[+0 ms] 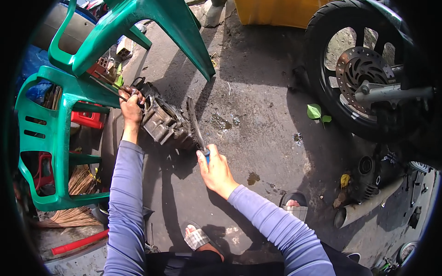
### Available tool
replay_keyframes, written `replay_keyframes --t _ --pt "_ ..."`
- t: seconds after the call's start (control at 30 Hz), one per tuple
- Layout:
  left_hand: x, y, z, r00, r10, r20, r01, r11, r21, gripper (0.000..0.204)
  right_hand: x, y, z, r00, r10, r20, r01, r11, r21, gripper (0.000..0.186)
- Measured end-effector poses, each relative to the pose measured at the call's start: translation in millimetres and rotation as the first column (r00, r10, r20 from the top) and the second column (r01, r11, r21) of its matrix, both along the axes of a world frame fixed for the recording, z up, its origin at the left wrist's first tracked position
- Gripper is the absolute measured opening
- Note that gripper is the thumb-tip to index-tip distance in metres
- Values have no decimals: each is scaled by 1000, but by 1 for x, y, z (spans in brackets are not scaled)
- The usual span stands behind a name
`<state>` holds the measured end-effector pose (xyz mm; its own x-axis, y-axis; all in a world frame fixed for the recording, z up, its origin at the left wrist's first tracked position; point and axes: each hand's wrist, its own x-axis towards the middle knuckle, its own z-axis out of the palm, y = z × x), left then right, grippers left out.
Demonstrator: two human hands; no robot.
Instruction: Clean and inspect a motorcycle engine crankcase using a wire brush and a screwdriver.
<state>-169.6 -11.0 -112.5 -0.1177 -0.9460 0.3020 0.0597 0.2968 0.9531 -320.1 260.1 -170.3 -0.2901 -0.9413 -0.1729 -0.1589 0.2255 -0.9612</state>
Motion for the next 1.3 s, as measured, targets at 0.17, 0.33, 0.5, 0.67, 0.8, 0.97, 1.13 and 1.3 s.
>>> replay_keyframes --t 0.17,0.33,0.5,0.67,0.8,0.97,1.13,1.3 --pt "-10 6 -13 994 91 -54 -91 996 -7 23 32 50 -55 999 -18 49 8 982 187 30" --pt "-16 4 -5 820 437 370 -409 899 -156 23 -4 34 -39 53 -103 993 -265 958 113 42" --pt "-33 22 8 649 550 526 -488 831 -267 58 -36 36 -50 -70 -90 993 -225 972 72 45" --pt "32 12 5 996 -33 85 23 993 118 44 -48 28 -68 52 -195 979 -10 981 196 41" --pt "65 -5 -8 991 136 17 -136 970 200 33 -34 5 -62 447 -217 868 128 976 177 38" --pt "56 2 0 991 131 7 -123 907 402 26 -30 -50 -39 802 -194 564 202 978 49 36" --pt "61 -9 -10 977 211 -30 -182 900 395 26 -8 -75 -38 998 -31 -61 37 994 100 45" --pt "62 -9 -13 970 243 8 -230 906 355 28 2 -2 -78 992 53 -112 -6 924 382 40"
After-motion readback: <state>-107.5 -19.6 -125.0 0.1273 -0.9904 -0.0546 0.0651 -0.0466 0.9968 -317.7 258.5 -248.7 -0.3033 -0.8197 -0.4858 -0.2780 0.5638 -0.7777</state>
